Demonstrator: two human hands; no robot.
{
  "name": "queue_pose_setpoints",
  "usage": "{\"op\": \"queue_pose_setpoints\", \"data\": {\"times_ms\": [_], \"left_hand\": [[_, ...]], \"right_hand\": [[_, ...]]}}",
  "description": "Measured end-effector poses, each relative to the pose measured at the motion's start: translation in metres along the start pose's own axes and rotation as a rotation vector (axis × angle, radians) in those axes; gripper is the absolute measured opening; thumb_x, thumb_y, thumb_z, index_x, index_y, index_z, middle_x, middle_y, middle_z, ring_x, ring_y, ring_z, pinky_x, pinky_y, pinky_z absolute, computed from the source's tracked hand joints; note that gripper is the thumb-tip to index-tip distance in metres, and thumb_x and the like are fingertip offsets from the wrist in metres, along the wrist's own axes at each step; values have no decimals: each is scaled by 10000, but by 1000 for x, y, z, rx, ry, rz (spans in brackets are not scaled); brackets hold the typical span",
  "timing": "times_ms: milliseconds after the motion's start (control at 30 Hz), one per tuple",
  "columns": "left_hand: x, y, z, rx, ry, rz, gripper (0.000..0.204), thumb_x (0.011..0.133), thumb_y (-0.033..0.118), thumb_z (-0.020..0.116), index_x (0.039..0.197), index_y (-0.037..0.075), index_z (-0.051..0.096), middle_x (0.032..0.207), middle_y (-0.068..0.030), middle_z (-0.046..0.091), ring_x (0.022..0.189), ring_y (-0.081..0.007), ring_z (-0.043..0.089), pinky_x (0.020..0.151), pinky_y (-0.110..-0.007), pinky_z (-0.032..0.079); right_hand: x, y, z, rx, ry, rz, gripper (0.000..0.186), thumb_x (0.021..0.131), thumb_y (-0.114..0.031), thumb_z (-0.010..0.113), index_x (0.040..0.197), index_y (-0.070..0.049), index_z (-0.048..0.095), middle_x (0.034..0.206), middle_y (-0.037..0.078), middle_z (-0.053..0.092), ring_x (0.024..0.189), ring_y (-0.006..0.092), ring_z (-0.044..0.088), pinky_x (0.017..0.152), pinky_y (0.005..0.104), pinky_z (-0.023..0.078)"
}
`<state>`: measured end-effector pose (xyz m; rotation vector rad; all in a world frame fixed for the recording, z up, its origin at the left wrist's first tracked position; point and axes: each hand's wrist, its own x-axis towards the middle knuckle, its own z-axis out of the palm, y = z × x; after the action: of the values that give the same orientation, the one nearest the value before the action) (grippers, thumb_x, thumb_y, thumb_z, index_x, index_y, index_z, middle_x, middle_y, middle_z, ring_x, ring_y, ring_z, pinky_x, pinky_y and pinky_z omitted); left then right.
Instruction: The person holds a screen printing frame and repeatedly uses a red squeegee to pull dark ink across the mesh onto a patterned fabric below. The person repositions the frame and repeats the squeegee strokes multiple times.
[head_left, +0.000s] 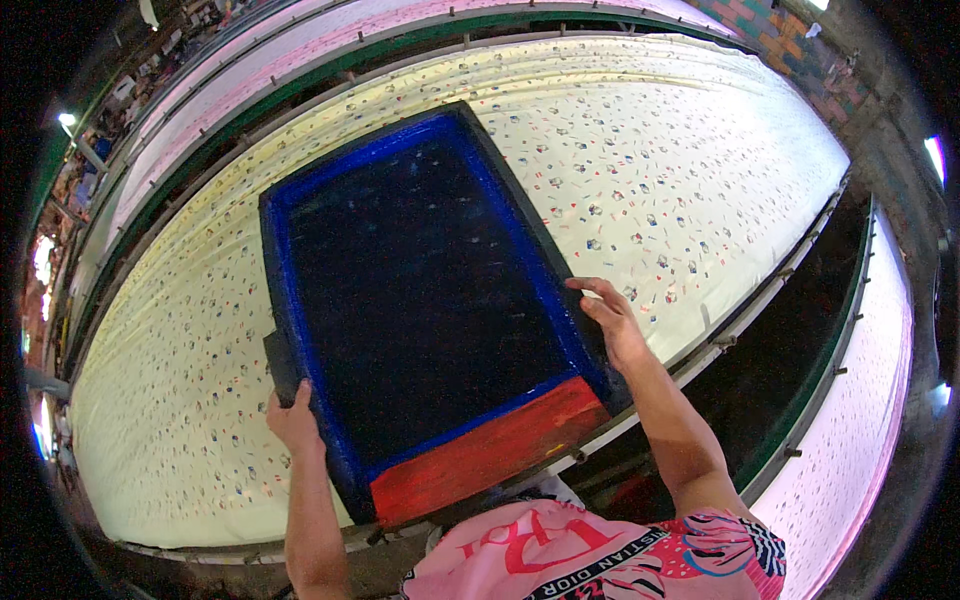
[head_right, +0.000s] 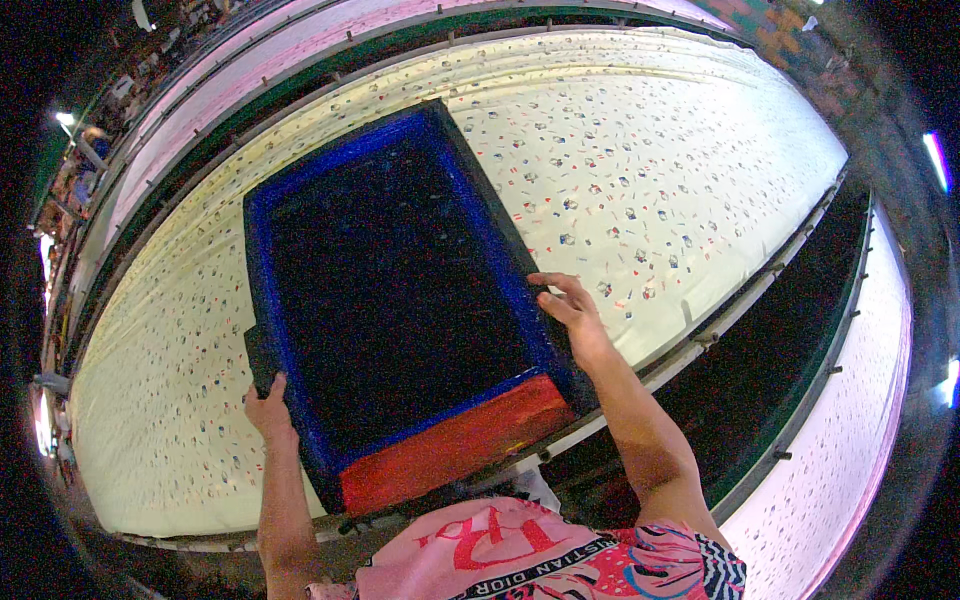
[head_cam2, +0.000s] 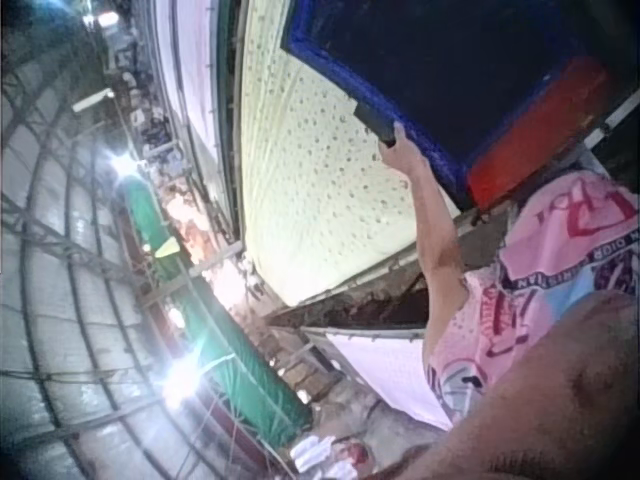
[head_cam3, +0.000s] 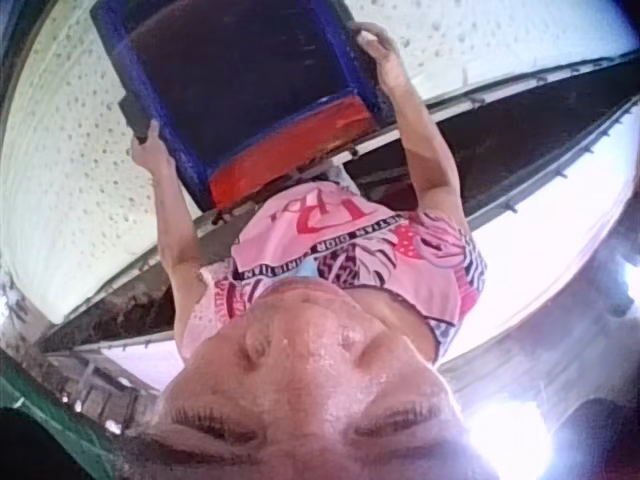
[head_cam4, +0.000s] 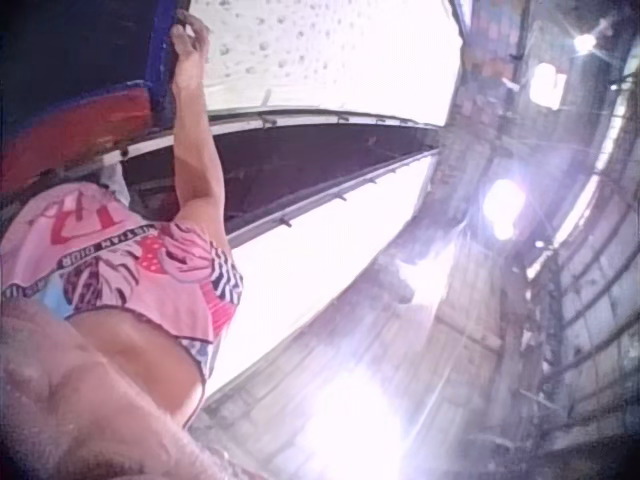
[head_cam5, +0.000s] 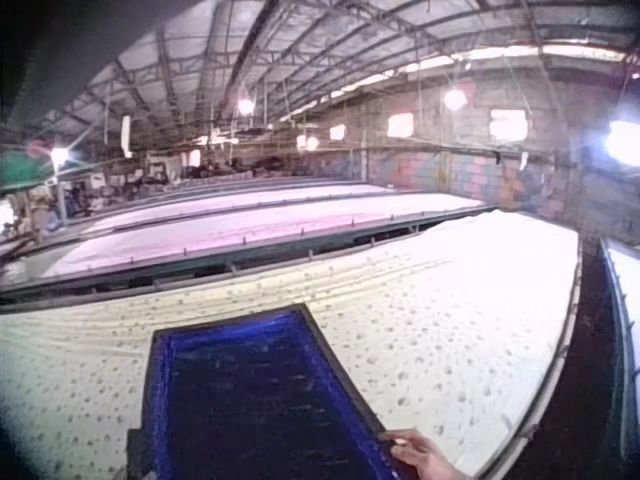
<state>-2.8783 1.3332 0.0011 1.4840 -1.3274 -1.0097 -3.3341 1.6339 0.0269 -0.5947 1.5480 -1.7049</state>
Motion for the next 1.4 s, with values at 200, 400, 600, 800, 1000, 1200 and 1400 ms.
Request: {"op": "queue_pose_setpoints", "data": {"times_ms": [200, 400, 600, 800, 1000, 1200, 1400], "left_hand": [[-46, 19, 62, 8, 3, -13, 286, 968, 57, 871, 1213, -35, 756, 1070, -86, 773, 929, -200, 692, 878, -379, 561], [-70, 34, 95, 70, 2, 31, 292, 955, 58, 887, 1191, -36, 743, 1022, -67, 759, 867, -174, 662, 819, -353, 539], [-73, 24, 107, 11, -17, 31, 274, 952, 87, 893, 1144, -27, 735, 977, -52, 732, 847, -163, 641, 800, -347, 528], [-69, 12, 106, 99, -21, 93, 278, 962, 98, 881, 1156, -32, 731, 994, -79, 761, 856, -188, 666, 813, -367, 547], [-72, 11, 111, 117, -45, 6, 335, 966, 109, 874, 1233, -50, 749, 1079, -125, 813, 928, -215, 732, 897, -376, 580], [-78, 5, 111, 190, -36, 20, 370, 961, 137, 870, 1262, -46, 757, 1087, -161, 824, 956, -285, 771, 934, -426, 592], [-71, -12, 102, 203, 3, 123, 397, 974, 234, 859, 1238, -45, 758, 1068, -222, 801, 988, -369, 777, 933, -466, 587]], "right_hand": [[4, -17, -68, 80, 24, -61, 499, 1029, -289, 755, 1445, -16, 716, 1391, 118, 743, 1293, 215, 650, 1162, 382, 463], [17, -5, -117, 13, 46, -94, 643, 1015, -409, 766, 1470, 37, 685, 1459, 106, 707, 1412, 200, 579, 1257, 354, 349], [23, -1, -141, 101, -36, -69, 594, 1017, -340, 742, 1493, 10, 678, 1519, 117, 678, 1482, 242, 539, 1296, 425, 341], [8, -22, -117, -619, 30, -214, 630, 903, -193, 853, 1504, -89, 697, 1631, 206, 596, 1536, 380, 540, 1320, 494, 378], [-66, -44, -55, -953, -749, -416, 706, 854, -172, 890, 1526, -155, 676, 1606, 238, 601, 1546, 450, 531, 1253, 583, 467], [-121, -10, -15, -1351, -874, -479, 697, 832, -132, 831, 1513, -141, 683, 1588, 187, 621, 1483, 428, 595, 1205, 564, 514], [-118, -26, 46, -1395, -693, -590, 492, 874, -79, 708, 1363, -59, 757, 1341, 163, 761, 1272, 377, 731, 1084, 514, 576]]}}
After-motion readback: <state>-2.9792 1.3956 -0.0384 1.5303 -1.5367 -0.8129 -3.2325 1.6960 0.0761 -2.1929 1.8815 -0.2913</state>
